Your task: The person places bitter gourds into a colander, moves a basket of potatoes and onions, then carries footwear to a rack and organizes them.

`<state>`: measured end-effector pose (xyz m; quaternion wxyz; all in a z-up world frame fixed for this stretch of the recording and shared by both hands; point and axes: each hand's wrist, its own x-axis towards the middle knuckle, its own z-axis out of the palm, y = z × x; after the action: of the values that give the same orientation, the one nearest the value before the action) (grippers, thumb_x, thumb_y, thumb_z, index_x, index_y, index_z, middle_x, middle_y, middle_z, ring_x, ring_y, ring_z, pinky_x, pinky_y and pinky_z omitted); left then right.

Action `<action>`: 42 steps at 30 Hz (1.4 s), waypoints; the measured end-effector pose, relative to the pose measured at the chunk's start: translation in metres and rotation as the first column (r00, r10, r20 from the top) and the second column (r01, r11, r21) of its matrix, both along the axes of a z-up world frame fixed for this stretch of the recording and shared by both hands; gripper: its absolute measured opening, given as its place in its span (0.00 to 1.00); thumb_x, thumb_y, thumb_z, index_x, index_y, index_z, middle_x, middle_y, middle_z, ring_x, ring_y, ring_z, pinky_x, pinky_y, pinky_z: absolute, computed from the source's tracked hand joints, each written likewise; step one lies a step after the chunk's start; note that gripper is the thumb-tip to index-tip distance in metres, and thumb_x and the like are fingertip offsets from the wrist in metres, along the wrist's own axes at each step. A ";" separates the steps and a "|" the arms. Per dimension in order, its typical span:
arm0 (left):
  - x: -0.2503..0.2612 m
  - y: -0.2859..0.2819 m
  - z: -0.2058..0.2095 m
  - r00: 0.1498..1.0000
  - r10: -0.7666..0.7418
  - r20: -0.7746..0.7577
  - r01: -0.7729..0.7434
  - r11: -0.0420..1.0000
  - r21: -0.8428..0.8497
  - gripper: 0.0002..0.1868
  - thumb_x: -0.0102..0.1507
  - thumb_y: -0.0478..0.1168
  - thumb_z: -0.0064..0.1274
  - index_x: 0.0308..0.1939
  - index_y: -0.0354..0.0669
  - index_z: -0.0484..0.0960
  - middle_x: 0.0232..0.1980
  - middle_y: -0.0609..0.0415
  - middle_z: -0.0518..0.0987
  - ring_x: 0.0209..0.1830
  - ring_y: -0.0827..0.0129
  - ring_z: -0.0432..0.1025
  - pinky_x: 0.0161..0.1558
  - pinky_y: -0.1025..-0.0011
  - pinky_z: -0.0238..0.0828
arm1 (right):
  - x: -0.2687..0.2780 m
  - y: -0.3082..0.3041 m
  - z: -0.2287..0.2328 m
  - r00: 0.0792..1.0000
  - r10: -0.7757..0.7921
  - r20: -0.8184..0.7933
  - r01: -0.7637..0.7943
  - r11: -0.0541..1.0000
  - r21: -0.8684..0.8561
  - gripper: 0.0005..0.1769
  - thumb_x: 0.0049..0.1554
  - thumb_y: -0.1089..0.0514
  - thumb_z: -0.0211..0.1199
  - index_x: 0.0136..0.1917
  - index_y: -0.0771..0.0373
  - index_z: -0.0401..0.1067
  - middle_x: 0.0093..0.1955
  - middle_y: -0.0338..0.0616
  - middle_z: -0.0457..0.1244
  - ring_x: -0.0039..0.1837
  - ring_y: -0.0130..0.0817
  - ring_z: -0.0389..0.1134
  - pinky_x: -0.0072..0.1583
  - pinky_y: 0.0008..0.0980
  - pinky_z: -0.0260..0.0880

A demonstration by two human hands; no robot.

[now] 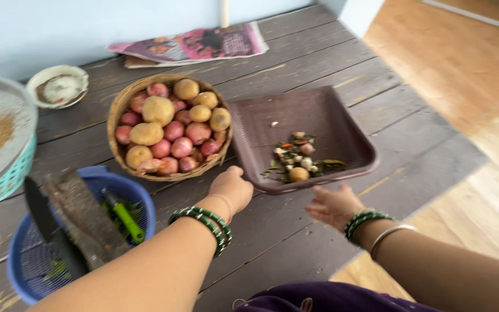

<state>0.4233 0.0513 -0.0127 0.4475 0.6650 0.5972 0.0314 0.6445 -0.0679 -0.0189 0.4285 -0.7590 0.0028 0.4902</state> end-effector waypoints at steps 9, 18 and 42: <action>0.010 -0.097 0.028 0.971 -0.232 0.065 0.229 0.972 0.046 0.27 0.64 0.39 0.47 0.69 0.49 0.71 0.68 0.45 0.74 0.69 0.52 0.69 0.67 0.59 0.66 | -0.053 -0.198 -0.013 0.983 -0.146 -0.114 0.136 0.986 -0.094 0.35 0.61 0.61 0.58 0.79 0.65 0.54 0.68 0.63 0.65 0.56 0.45 0.75 0.53 0.37 0.82; 0.057 -0.248 0.058 0.829 -0.552 0.090 0.559 0.823 -0.101 0.29 0.65 0.36 0.45 0.72 0.53 0.68 0.71 0.50 0.72 0.70 0.57 0.69 0.68 0.61 0.67 | -0.058 -0.474 -0.027 0.840 -0.540 -0.051 0.516 0.825 -0.231 0.23 0.65 0.57 0.57 0.72 0.58 0.64 0.67 0.52 0.65 0.60 0.44 0.72 0.60 0.44 0.75; 0.304 -0.629 -0.084 0.148 -0.974 -0.172 0.989 0.144 0.033 0.19 0.59 0.34 0.55 0.54 0.33 0.82 0.58 0.31 0.80 0.59 0.44 0.76 0.58 0.59 0.75 | 0.009 -0.809 -0.152 0.794 -0.608 0.028 0.587 0.752 -0.300 0.21 0.59 0.59 0.62 0.65 0.62 0.70 0.55 0.44 0.69 0.51 0.37 0.74 0.51 0.36 0.77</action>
<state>0.7271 -0.5775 -0.0968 0.2795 0.9227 0.0404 -0.2623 0.6536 -0.8764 -0.1708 0.4447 -0.7551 0.3329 0.3482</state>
